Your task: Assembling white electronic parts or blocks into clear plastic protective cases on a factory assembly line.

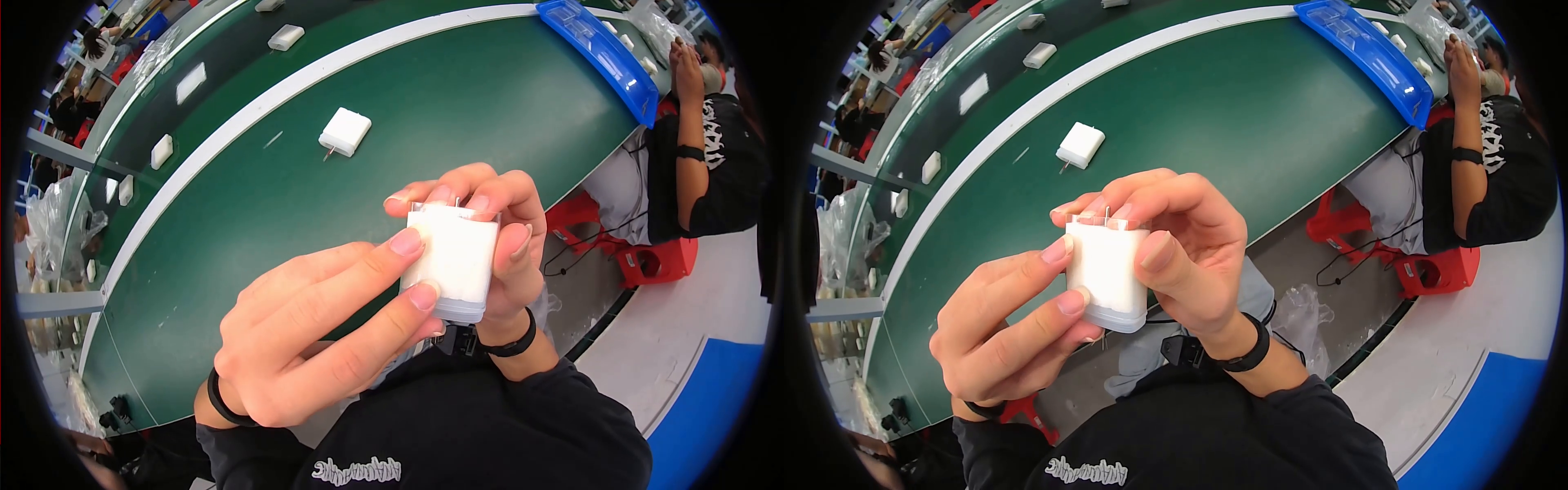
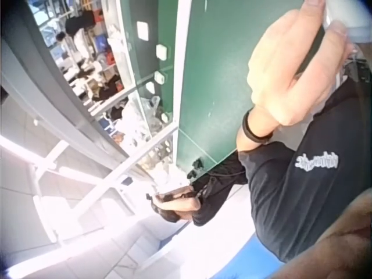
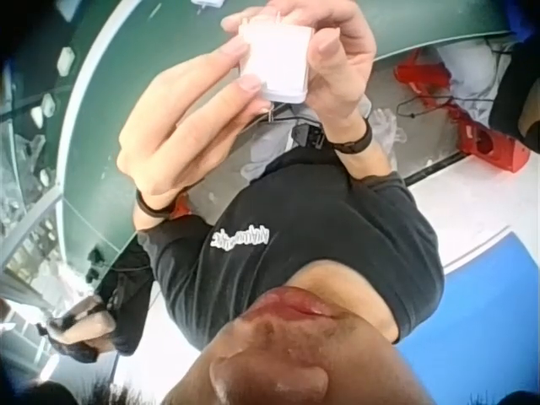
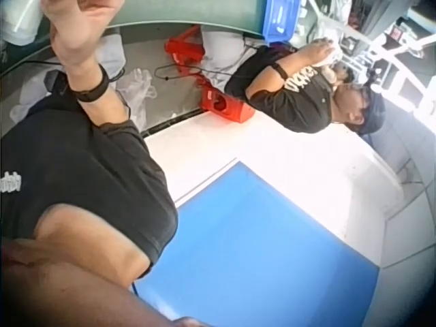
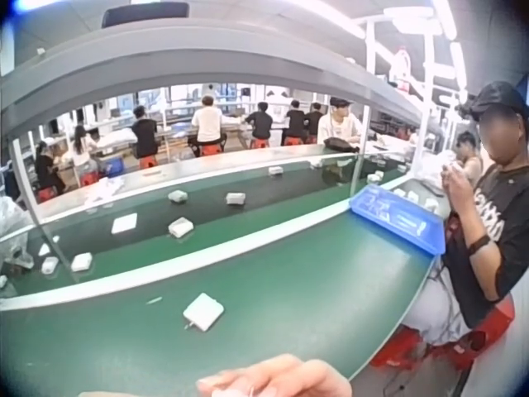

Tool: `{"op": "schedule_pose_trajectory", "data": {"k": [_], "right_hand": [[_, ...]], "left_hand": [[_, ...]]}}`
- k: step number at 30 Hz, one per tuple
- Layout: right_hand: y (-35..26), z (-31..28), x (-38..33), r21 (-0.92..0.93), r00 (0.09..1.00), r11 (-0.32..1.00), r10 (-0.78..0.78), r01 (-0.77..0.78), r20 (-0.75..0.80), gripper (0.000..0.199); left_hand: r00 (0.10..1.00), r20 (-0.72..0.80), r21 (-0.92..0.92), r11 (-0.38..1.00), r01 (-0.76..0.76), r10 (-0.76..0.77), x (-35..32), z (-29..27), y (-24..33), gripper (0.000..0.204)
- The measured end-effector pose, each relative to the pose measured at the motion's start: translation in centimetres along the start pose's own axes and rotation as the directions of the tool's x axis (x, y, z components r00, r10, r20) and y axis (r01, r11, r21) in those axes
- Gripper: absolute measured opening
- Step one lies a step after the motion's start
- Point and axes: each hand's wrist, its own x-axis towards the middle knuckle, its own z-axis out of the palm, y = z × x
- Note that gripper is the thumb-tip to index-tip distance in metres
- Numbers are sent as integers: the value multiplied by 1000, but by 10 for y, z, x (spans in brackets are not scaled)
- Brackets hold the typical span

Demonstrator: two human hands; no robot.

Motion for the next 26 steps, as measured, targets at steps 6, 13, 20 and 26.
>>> {"op": "schedule_pose_trajectory", "data": {"k": [6, 13, 20, 26], "right_hand": [[1, 2, -2, 17, 1000, 1000, -18, 18, 10, 21], [1, 5, -4, -10, 998, 999, -51, 52, 38, 18], [-4, 6, -6, -43, 998, 998, 49, -50, -28, 17], [-7, 12, -8, -71, 991, 994, 75, -83, -108, 19]], "left_hand": [[1000, -7, 99, 995, 11, -11, -1, 0, 8, 26], [1000, 3, 135, 990, -27, 27, -3, -2, 7, 24], [1000, 27, 161, 987, -20, 16, 0, -4, 6, 24], [1000, 24, 212, 977, -3, -2, -3, -5, 10, 31]]}}
